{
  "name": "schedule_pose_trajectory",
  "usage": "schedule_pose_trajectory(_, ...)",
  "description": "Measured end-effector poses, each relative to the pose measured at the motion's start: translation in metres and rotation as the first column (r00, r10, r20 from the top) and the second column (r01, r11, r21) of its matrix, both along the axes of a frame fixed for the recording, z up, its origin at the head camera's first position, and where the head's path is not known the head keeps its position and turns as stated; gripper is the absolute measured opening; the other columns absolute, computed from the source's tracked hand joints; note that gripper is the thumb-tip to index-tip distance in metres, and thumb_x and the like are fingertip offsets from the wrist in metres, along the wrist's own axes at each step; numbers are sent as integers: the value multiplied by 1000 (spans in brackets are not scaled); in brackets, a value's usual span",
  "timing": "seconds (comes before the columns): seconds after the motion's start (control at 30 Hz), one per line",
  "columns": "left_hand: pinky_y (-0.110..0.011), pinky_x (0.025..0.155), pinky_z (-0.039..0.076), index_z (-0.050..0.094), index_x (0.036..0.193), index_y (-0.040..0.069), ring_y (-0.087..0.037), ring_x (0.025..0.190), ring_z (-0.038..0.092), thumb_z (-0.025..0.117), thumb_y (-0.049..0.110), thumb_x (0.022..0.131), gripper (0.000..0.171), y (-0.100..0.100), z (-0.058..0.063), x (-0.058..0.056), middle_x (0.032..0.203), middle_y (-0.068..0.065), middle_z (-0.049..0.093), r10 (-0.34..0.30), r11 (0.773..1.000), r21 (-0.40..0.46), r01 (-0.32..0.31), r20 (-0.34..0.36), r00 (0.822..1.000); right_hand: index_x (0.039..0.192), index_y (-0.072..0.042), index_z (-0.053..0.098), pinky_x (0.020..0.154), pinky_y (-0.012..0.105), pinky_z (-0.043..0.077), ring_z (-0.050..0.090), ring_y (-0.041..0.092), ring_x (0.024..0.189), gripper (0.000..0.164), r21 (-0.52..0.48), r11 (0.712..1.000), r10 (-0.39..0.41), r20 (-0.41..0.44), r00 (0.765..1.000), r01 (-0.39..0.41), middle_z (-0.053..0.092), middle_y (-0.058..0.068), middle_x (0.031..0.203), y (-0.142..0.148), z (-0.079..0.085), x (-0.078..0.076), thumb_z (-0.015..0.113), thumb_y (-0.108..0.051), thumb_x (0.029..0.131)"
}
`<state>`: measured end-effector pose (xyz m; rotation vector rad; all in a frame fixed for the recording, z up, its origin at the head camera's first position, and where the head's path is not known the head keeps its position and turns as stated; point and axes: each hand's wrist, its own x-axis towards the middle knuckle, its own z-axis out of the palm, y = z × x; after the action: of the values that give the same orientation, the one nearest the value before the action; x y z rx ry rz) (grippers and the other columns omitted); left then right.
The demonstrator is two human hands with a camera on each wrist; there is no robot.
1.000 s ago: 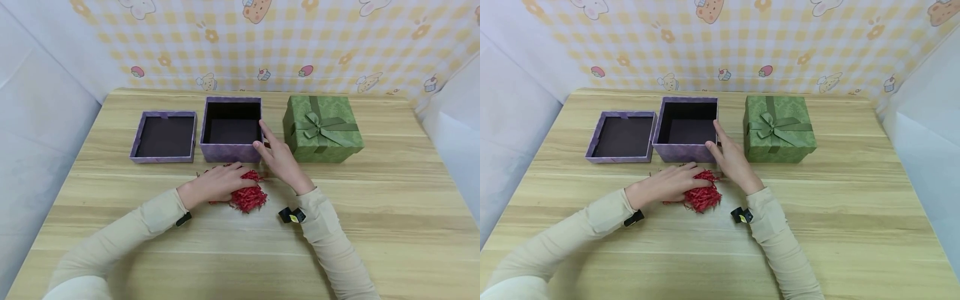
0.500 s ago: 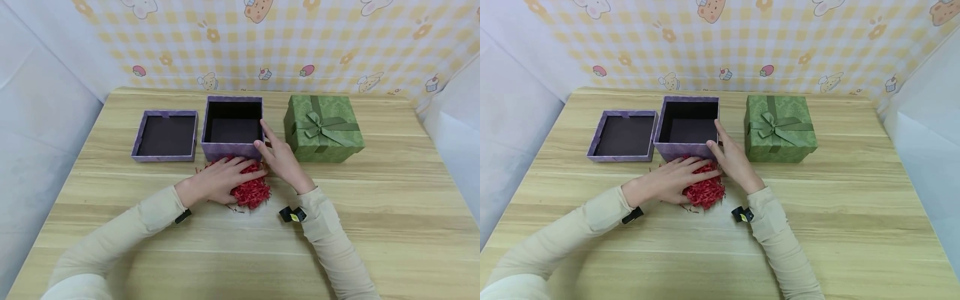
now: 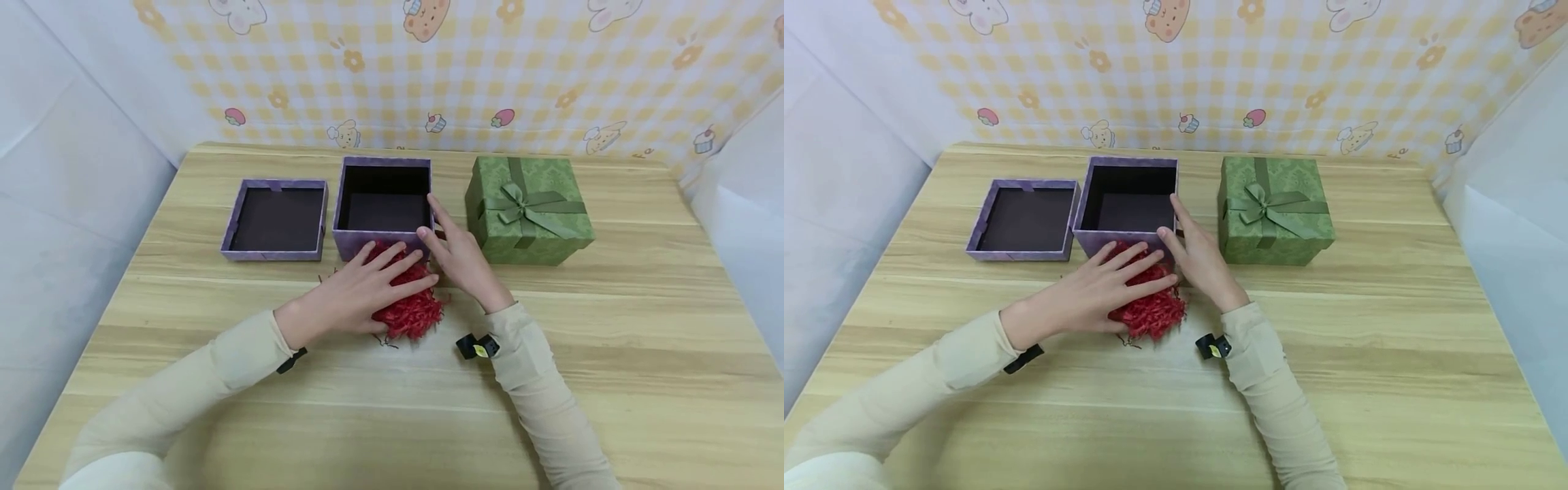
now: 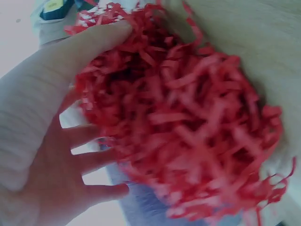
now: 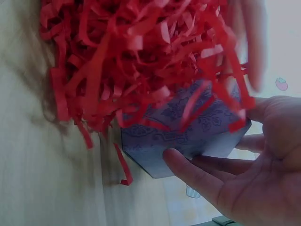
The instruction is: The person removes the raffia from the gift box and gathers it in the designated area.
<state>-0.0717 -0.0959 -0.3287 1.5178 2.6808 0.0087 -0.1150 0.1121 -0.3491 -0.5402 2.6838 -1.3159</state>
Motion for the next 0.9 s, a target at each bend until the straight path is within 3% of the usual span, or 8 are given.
schedule_pose_trajectory(0.17,-67,98,20,21,150,26,-35,139,7,78,45,71,99,-4,20,10,154,-11,15,58,998,24,-59,38,998,151,-19,12,92,45,43,51,33,116,63,-19,1000,5,-13,1000,-5,30,17,146,1,-1,-1,42,-38,98)
schedule_pose_trajectory(0.3,-65,95,28,27,148,24,-37,137,17,71,43,80,83,-8,37,16,151,-14,22,115,993,17,-115,5,993,151,-22,6,94,45,41,48,30,120,64,-26,1000,-7,-15,1000,6,28,15,148,2,4,1,38,-42,99)
schedule_pose_trajectory(0.4,-53,89,43,44,140,15,-36,126,38,64,38,87,61,-9,46,18,142,-17,38,102,994,62,-95,-120,988,150,-22,5,98,44,38,46,26,123,65,-35,999,-21,-11,1000,21,27,12,149,5,15,6,33,-48,98)
schedule_pose_trajectory(0.47,-43,79,50,56,129,9,-33,111,48,65,25,89,44,-9,50,16,130,-17,50,70,992,114,-45,-228,971,150,-20,6,99,43,36,45,24,124,65,-38,999,-22,-16,1000,22,26,10,150,9,22,9,31,-49,98)
schedule_pose_trajectory(0.53,-33,67,51,65,114,5,-30,96,51,67,12,86,29,-8,52,14,115,-16,57,50,984,177,9,-329,943,150,-19,7,101,41,34,45,23,124,64,-36,999,-15,-25,1000,14,26,8,150,14,28,11,31,-49,98)
schedule_pose_trajectory(0.6,-29,61,47,70,104,3,-27,86,50,69,1,82,23,-8,55,13,103,-14,60,46,969,242,48,-370,928,150,-19,10,102,40,33,45,22,123,62,-28,1000,-3,-46,999,2,25,6,150,19,32,13,30,-47,99)
schedule_pose_trajectory(0.7,-26,58,43,72,96,1,-24,78,48,71,-5,77,20,-7,55,11,91,-10,62,62,941,333,63,-351,934,150,-17,15,104,40,30,45,23,124,60,-12,1000,6,-73,997,-6,25,4,150,26,37,17,30,-45,100)
schedule_pose_trajectory(0.9,-29,69,51,72,93,1,-22,79,58,71,-8,75,20,-5,53,9,83,-8,68,91,897,441,39,-269,959,150,-17,18,102,43,31,44,24,124,60,20,1000,-12,-77,997,14,33,8,147,42,43,21,31,-48,99)
